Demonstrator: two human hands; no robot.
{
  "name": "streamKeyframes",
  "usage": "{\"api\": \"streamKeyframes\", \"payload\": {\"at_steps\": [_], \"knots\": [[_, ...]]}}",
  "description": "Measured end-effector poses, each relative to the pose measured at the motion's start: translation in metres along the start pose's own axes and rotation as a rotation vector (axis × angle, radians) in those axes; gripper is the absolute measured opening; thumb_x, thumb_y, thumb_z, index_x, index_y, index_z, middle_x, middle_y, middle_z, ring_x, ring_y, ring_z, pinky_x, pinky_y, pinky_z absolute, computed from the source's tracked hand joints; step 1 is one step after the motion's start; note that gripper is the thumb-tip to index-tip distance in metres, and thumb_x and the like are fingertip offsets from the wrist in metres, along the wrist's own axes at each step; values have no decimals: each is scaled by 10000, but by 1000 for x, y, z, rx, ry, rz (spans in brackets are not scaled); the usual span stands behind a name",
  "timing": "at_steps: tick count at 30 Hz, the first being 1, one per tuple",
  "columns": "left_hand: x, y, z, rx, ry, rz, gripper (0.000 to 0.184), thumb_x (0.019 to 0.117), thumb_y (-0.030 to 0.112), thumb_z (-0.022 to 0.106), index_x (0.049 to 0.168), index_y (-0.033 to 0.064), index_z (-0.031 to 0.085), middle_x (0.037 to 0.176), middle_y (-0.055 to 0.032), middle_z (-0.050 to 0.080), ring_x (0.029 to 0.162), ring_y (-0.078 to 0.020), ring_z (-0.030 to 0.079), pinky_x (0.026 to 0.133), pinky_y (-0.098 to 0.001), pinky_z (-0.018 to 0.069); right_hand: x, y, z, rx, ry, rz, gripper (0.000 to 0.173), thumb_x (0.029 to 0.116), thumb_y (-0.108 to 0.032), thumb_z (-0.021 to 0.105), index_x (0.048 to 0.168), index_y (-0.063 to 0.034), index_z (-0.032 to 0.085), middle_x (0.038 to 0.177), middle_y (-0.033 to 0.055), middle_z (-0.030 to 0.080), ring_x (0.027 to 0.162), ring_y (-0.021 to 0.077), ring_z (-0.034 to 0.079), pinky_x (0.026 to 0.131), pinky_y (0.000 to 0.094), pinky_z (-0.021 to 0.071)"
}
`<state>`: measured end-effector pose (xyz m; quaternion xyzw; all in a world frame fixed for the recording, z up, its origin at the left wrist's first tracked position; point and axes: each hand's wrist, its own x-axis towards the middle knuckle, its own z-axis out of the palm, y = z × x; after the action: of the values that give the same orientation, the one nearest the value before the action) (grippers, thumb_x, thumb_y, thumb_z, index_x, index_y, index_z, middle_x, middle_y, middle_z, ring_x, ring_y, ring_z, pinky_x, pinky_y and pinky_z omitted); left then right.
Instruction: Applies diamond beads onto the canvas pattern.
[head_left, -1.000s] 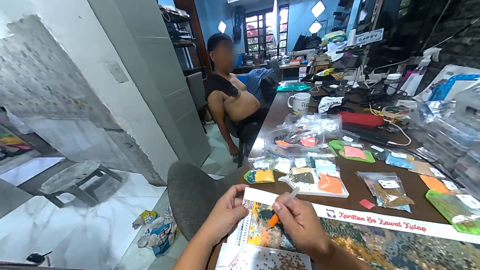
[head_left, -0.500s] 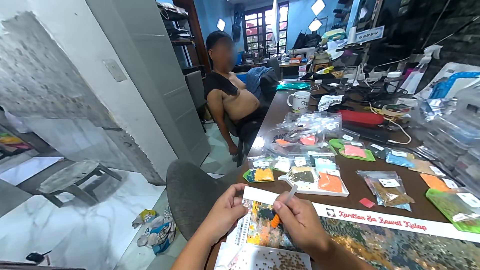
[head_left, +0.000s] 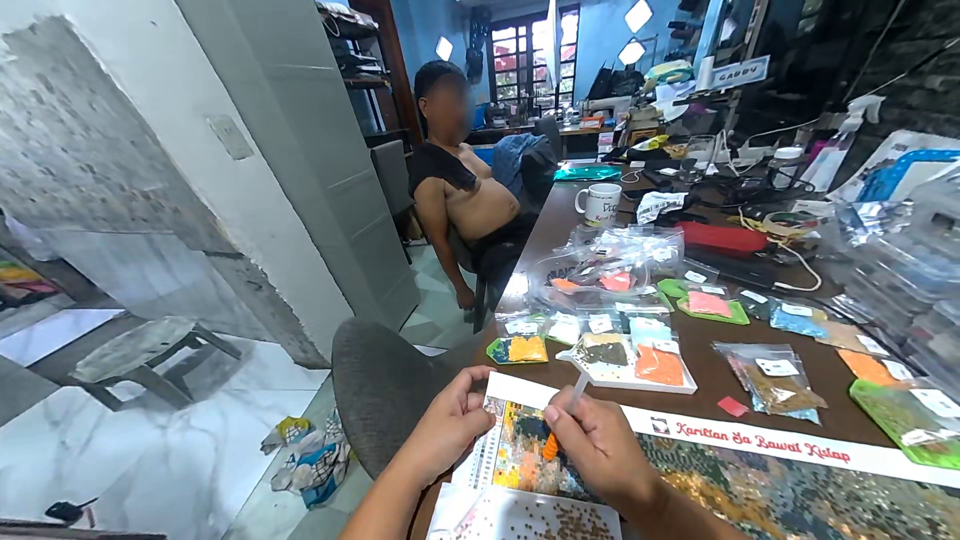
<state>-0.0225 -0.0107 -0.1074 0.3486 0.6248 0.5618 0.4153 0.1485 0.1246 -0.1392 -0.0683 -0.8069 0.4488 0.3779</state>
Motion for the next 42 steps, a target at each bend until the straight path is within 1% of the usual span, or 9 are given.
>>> {"api": "streamKeyframes", "payload": {"at_steps": [10, 14, 17, 20, 24, 31, 36, 39, 42], "knots": [[1, -1, -1, 4, 15, -4, 506, 886, -11, 543, 1373, 83, 444, 908, -36, 737, 779, -96, 718, 710, -252, 591, 0, -1, 0, 8, -2, 15, 339, 1038, -291, 455, 788, -106, 590, 621, -56, 491, 549, -11, 470, 513, 180, 391], [0, -1, -1, 6, 15, -11, 501, 893, -10, 544, 1375, 84, 443, 929, -38, 741, 785, -97, 719, 701, -247, 589, 0, -2, 0, 13, 3, 21, 333, 1037, -280, 459, 787, -102, 588, 614, -62, 485, 540, -25, 460, 507, 166, 386], [0, -1, -1, 15, 7, 4, 508, 890, 4, 542, 1381, 77, 435, 926, -25, 737, 773, -79, 709, 683, -232, 577, 0, -3, 0, 13, -6, 35, 330, 1030, -280, 460, 781, -103, 584, 614, -62, 485, 541, -24, 465, 509, 169, 388], [0, -1, -2, 12, 4, 2, 503, 888, 7, 543, 1375, 85, 440, 918, -23, 738, 757, -74, 706, 663, -223, 572, 0, -2, 0, 17, -22, 16, 333, 1037, -282, 456, 790, -99, 584, 609, -55, 491, 537, -17, 473, 505, 174, 395], [0, -2, -2, 8, -2, 5, 507, 887, 5, 544, 1376, 84, 437, 909, -26, 735, 762, -79, 710, 674, -228, 578, 0, -1, 0, 12, -41, 1, 344, 1044, -295, 458, 793, -98, 586, 597, -48, 486, 523, -10, 468, 494, 178, 389], [1, -2, -2, 23, 6, -7, 506, 896, 3, 557, 1380, 96, 444, 916, -32, 733, 756, -76, 699, 645, -211, 554, -1, 0, 1, -17, -36, -21, 345, 1042, -291, 459, 787, -94, 583, 594, -39, 491, 521, -1, 474, 492, 186, 391], [2, -3, -3, 25, 14, -6, 498, 888, 0, 564, 1366, 88, 457, 907, -24, 725, 760, -78, 698, 673, -224, 568, -1, 0, 1, -18, -39, -44, 341, 1042, -282, 466, 793, -88, 593, 595, -36, 498, 522, -1, 475, 491, 182, 391], [2, -2, -2, 33, 18, -12, 489, 889, -7, 562, 1358, 86, 461, 898, -16, 718, 739, -67, 688, 656, -213, 560, -1, 0, 1, -24, -38, -53, 336, 1041, -273, 464, 796, -86, 597, 597, -29, 517, 521, 2, 487, 490, 184, 400], [2, -2, -3, 48, 21, -12, 489, 888, 1, 569, 1357, 92, 466, 884, -5, 711, 716, -53, 669, 631, -198, 538, -1, 0, 1, -33, -42, -49, 336, 1041, -271, 462, 797, -85, 599, 596, -30, 510, 519, 5, 479, 490, 185, 391]]}}
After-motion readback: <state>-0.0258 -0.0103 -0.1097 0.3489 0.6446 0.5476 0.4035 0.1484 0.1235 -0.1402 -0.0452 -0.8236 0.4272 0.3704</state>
